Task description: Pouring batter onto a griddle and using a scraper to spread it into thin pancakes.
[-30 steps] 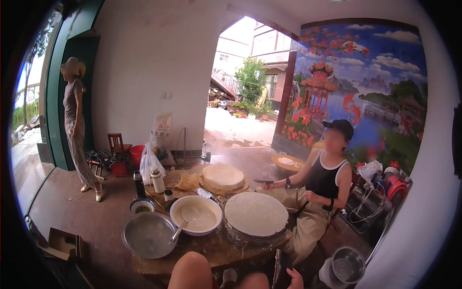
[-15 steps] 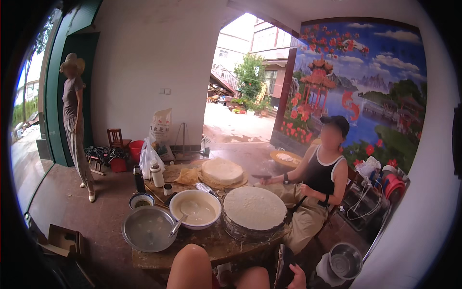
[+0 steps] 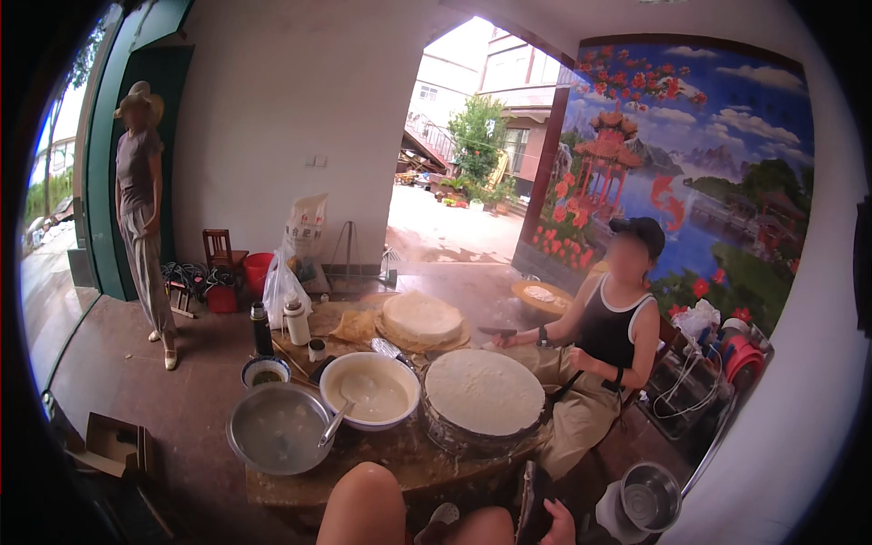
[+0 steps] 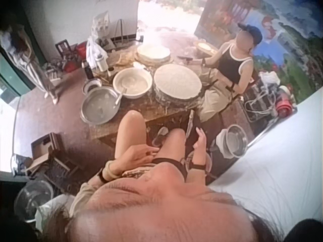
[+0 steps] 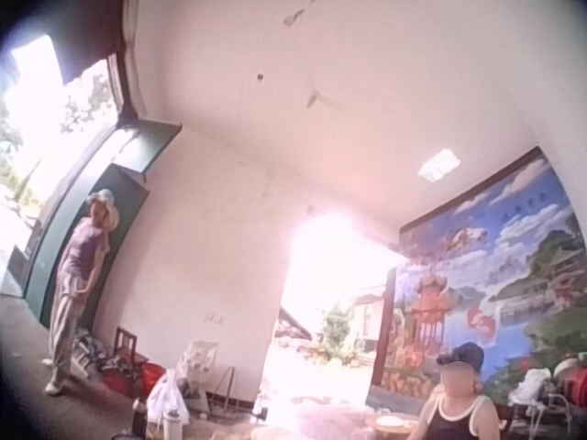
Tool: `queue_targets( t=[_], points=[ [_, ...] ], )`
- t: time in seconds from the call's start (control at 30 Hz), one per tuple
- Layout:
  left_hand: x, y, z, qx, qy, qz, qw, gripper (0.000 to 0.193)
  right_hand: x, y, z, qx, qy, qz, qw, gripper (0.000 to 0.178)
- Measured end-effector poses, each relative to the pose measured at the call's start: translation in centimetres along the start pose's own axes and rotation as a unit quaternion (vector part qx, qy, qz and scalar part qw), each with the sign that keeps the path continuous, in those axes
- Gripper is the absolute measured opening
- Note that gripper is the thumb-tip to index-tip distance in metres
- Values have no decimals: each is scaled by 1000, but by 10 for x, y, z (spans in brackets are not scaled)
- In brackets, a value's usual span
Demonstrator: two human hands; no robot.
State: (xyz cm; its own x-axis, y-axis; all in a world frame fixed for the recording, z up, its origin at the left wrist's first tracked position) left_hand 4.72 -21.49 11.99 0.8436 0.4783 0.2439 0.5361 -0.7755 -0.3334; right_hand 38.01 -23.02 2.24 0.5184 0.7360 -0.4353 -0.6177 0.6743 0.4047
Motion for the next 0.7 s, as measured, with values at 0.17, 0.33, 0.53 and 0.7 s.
queue_targets(
  t=[0.17, 0.33, 0.53, 0.7],
  points=[
    [1, 4, 3, 10, 22, -18, 1000, 35, -2, 6, 2, 10, 4, 10, 1000, 74],
    [6, 2, -5, 57, 37, -13, 998, 35, 7, 0, -2, 43, 17, 22, 999, 70],
    [-12, 9, -18, 78, 33, -51, 995, 35, -1, 14, -6, 0, -2, -1, 1000, 73],
    [-5, 2, -3, 107, 37, -31, 993, 35, 12, -15, -8, 2, -28, 5, 1000, 62]
  ],
)
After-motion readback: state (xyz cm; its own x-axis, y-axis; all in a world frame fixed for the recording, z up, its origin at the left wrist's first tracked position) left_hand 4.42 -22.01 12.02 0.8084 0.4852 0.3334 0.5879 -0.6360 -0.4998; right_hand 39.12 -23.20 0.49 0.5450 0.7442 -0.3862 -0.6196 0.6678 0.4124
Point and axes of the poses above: each hand's wrist, its own x-axis towards the middle knuckle, its own y-axis out of the palm, z = x × y, the point moved 1 cm from there along x, towards the middle knuckle, and after that the axes turned 4 degrees about z, right-handed, at the moved point
